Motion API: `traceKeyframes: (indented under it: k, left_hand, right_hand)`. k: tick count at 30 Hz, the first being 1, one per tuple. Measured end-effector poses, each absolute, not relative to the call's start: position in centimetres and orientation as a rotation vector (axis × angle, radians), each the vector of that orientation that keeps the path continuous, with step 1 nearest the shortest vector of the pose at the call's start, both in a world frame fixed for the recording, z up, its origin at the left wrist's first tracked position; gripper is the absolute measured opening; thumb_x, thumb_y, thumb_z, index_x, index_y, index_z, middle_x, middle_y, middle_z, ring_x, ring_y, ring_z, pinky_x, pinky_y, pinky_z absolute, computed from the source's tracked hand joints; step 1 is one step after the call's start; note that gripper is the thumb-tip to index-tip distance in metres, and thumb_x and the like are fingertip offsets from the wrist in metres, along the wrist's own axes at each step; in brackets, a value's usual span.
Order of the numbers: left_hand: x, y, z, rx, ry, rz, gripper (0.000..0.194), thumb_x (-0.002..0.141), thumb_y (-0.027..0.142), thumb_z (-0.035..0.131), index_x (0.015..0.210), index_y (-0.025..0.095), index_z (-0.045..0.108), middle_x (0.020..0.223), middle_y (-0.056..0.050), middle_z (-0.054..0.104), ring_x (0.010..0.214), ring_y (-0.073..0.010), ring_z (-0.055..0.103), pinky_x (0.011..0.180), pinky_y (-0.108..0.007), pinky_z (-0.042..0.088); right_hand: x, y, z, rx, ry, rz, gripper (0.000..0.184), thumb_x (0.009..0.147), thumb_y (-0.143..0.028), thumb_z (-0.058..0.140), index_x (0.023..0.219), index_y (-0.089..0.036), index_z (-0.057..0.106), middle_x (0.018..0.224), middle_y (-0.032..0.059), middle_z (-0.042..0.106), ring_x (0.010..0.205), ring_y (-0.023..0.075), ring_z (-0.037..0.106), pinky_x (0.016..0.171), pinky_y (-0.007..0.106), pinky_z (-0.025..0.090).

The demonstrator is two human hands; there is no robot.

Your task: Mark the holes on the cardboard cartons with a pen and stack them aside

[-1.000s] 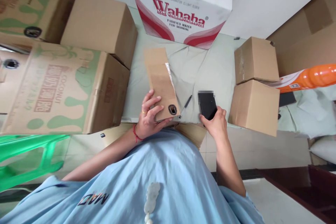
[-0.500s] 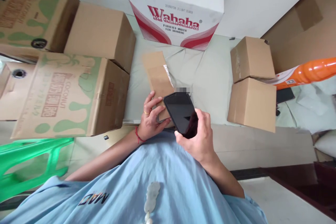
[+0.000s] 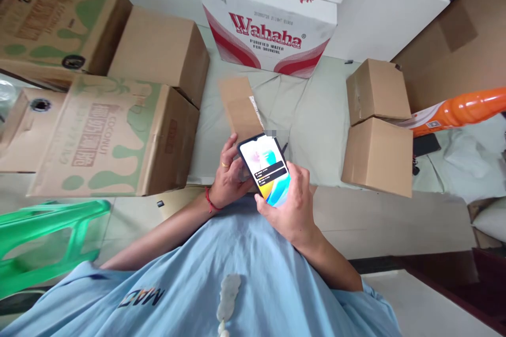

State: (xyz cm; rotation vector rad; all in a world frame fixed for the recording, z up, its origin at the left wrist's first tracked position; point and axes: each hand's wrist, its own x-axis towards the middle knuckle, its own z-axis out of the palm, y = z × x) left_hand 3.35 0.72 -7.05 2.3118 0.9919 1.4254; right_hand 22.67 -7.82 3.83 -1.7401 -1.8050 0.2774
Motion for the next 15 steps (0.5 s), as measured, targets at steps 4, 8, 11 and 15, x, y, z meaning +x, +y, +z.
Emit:
traceKeyframes:
  k: [4, 8, 11, 15]
  left_hand:
    - [3.3, 0.7, -6.8, 2.310, 0.987, 1.442, 0.051, 0.104, 0.035, 0.073, 0.149, 0.026, 0.052, 0.152, -0.019, 0.058, 0.169, -0.0457, 0.037, 0.127, -0.073, 0.047]
    - [3.0, 0.8, -6.7, 2.302, 1.001, 1.426, 0.053, 0.100, 0.039, 0.081, 0.145, 0.029, 0.054, 0.151, -0.017, 0.060, 0.166, -0.0464, 0.041, 0.125, -0.077, 0.046]
    - [2.8, 0.8, -6.6, 2.299, 0.988, 1.422, 0.055, 0.099, 0.036, 0.083, 0.146, 0.029, 0.054, 0.152, -0.017, 0.060, 0.166, -0.0461, 0.041, 0.125, -0.077, 0.045]
    - [2.6, 0.8, -6.5, 2.309, 0.979, 1.431, 0.057, 0.098, 0.034, 0.084, 0.146, 0.028, 0.055, 0.152, -0.018, 0.060, 0.166, -0.0455, 0.041, 0.125, -0.076, 0.046]
  right_hand:
    - [22.9, -7.8, 3.9, -1.779, -1.748, 0.294, 0.086, 0.083, -0.046, 0.084, 0.155, -0.025, 0.044, 0.135, 0.0172, 0.061, 0.123, 0.0377, 0.068, 0.097, 0.057, 0.065]
    - [24.2, -7.4, 3.2, -1.843, -1.633, 0.293, 0.081, 0.083, -0.051, 0.083, 0.152, -0.025, 0.049, 0.134, 0.0153, 0.061, 0.122, 0.0354, 0.069, 0.099, 0.056, 0.064]
    - [26.3, -6.8, 1.4, -1.947, -1.526, 0.240, 0.081, 0.081, -0.054, 0.084, 0.150, -0.025, 0.051, 0.133, 0.0143, 0.061, 0.121, 0.0346, 0.068, 0.098, 0.053, 0.063]
    - [29.4, -6.2, -2.3, -2.194, -1.364, 0.223, 0.084, 0.076, -0.058, 0.085, 0.145, -0.023, 0.054, 0.132, 0.0154, 0.061, 0.114, 0.0353, 0.069, 0.090, 0.050, 0.062]
